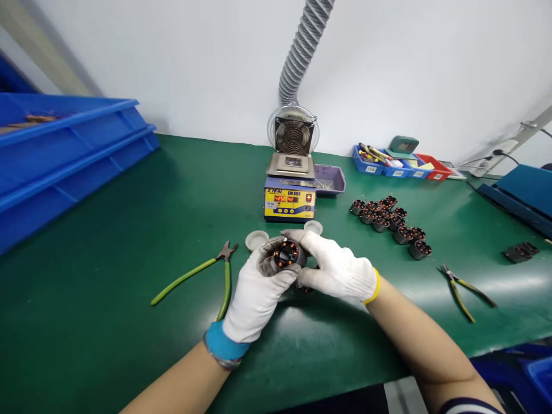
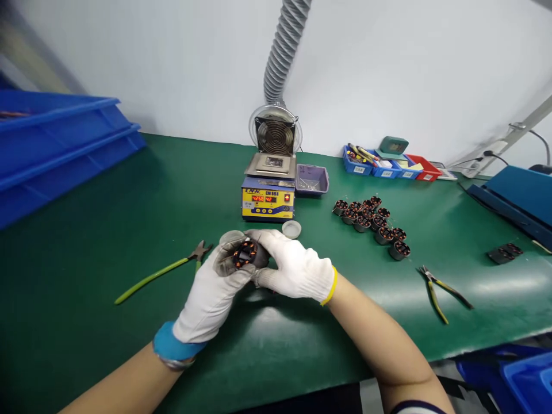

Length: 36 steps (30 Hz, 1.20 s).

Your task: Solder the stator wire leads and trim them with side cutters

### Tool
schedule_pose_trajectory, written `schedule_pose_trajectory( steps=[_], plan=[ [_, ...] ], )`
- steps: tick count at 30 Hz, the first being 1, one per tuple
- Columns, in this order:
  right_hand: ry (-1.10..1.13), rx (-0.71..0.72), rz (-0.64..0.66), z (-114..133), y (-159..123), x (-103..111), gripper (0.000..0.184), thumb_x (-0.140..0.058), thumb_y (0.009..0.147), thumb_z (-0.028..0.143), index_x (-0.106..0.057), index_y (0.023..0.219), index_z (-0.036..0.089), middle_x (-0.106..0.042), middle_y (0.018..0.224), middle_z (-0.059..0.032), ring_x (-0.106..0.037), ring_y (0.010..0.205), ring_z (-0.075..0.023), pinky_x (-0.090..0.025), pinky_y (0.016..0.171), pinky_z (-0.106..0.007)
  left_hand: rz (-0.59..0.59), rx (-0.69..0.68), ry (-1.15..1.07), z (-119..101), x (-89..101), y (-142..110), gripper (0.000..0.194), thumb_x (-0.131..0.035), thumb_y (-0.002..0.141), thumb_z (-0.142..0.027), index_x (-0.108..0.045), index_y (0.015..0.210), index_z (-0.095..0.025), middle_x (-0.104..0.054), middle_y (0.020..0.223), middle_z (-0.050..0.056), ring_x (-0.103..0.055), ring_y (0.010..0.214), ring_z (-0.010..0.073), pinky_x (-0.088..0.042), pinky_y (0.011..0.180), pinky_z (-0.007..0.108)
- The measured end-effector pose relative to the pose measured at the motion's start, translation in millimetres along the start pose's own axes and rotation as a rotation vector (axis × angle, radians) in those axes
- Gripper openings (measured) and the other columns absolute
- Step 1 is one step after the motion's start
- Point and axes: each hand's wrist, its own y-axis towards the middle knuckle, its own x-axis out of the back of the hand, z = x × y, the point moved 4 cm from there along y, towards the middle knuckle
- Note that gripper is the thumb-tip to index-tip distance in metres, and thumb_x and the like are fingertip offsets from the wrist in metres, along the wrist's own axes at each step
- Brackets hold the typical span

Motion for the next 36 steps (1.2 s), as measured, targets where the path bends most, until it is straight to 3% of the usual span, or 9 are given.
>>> schedule_pose_trajectory(
  steps=[5,9,12,17,22,25,28,32,36],
  plan=[
    [0.043,0.161,-0.342,2.7,3.8,-5.6,0.058,-0.06,0.074,0.015,-0.049,0.131,0.024,-0.057,0.133,-0.0032,-0.054,0.122,-0.0217,-0.045,0.105,-0.036,0.071,-0.019,0.009,-6.6,-1.1,1.4,0.065,-0.084,0.056,-0.028,-0.055,0.113,-0.022,-0.068,0.106,0.006,-0.068,0.091,0.0212,-0.057,0.071,0.027],
    [-0.039,0.242,-0.455,-1.2,2.4,0.8,0.058,-0.055,0.069,0.008,-0.053,0.125,0.022,-0.062,0.124,-0.0056,-0.058,0.116,-0.0208,-0.049,0.1,-0.034,0.111,0.142,0.273,-9.3,-1.3,0.0,0.03,-0.081,0.06,-0.023,-0.061,0.082,-0.017,-0.064,0.072,-0.001,-0.062,0.067,0.0143,-0.051,0.061,0.023],
    [-0.074,0.243,-0.442,-3.6,2.4,5.1,0.056,-0.056,0.069,0.009,-0.053,0.123,0.023,-0.063,0.122,-0.0057,-0.061,0.112,-0.021,-0.051,0.097,-0.035,0.073,0.162,0.325,-16.5,6.1,3.7,0.021,-0.073,0.072,-0.03,-0.059,0.066,-0.016,-0.058,0.058,-0.002,-0.055,0.053,0.0112,-0.046,0.052,0.023],
    [-0.072,0.281,-0.423,-1.3,2.7,6.7,0.055,-0.055,0.068,0.008,-0.053,0.121,0.023,-0.063,0.122,-0.006,-0.06,0.114,-0.0222,-0.05,0.099,-0.037,-0.191,-0.052,0.08,-28.4,26.8,13.4,0.029,-0.063,0.081,-0.047,-0.058,0.076,-0.018,-0.063,0.074,0.0,-0.057,0.055,0.0122,-0.044,0.047,0.024],
    [-0.051,0.398,-0.393,3.7,2.8,5.1,0.055,-0.05,0.065,0.005,-0.054,0.117,0.021,-0.063,0.12,-0.007,-0.06,0.113,-0.0219,-0.049,0.099,-0.037,-0.084,0.041,0.312,-30.9,18.0,12.2,0.026,-0.07,0.074,-0.038,-0.058,0.066,-0.016,-0.055,0.065,-0.001,-0.049,0.054,0.0096,-0.041,0.047,0.022],
    [-0.05,0.356,-0.393,1.0,2.0,8.9,0.052,-0.052,0.066,0.007,-0.054,0.116,0.021,-0.063,0.121,-0.0073,-0.06,0.113,-0.0225,-0.05,0.099,-0.037,-0.058,0.085,0.101,-39.3,20.8,13.3,0.028,-0.07,0.071,-0.032,-0.05,0.057,-0.018,-0.045,0.052,-0.004,-0.038,0.042,0.0071,-0.029,0.038,0.02],
    [-0.054,0.293,-0.397,-1.2,0.4,12.4,0.053,-0.055,0.066,0.009,-0.054,0.118,0.022,-0.063,0.122,-0.0062,-0.06,0.113,-0.023,-0.049,0.1,-0.038,-0.11,-0.038,-0.11,-47.4,30.0,17.5,0.031,-0.068,0.072,-0.03,-0.046,0.054,-0.018,-0.04,0.047,-0.006,-0.034,0.038,0.0059,-0.025,0.037,0.02],
    [-0.05,0.258,-0.346,2.0,-0.8,8.6,0.056,-0.055,0.065,0.009,-0.054,0.119,0.023,-0.062,0.123,-0.0046,-0.06,0.114,-0.0231,-0.049,0.1,-0.038,-0.119,0.004,0.151,-35.7,26.3,16.7,0.032,-0.064,0.078,-0.047,-0.058,0.066,-0.017,-0.052,0.058,-0.001,-0.045,0.046,0.009,-0.033,0.04,0.021],
    [-0.059,0.165,-0.279,-0.1,-0.5,6.8,0.056,-0.057,0.065,0.011,-0.054,0.119,0.026,-0.062,0.123,-0.0022,-0.061,0.111,-0.0222,-0.05,0.098,-0.037,-0.057,0.121,0.359,-25.8,17.5,12.8,0.031,-0.07,0.074,-0.037,-0.052,0.058,-0.017,-0.046,0.053,-0.004,-0.041,0.046,0.0075,-0.033,0.041,0.019]
  ],
)
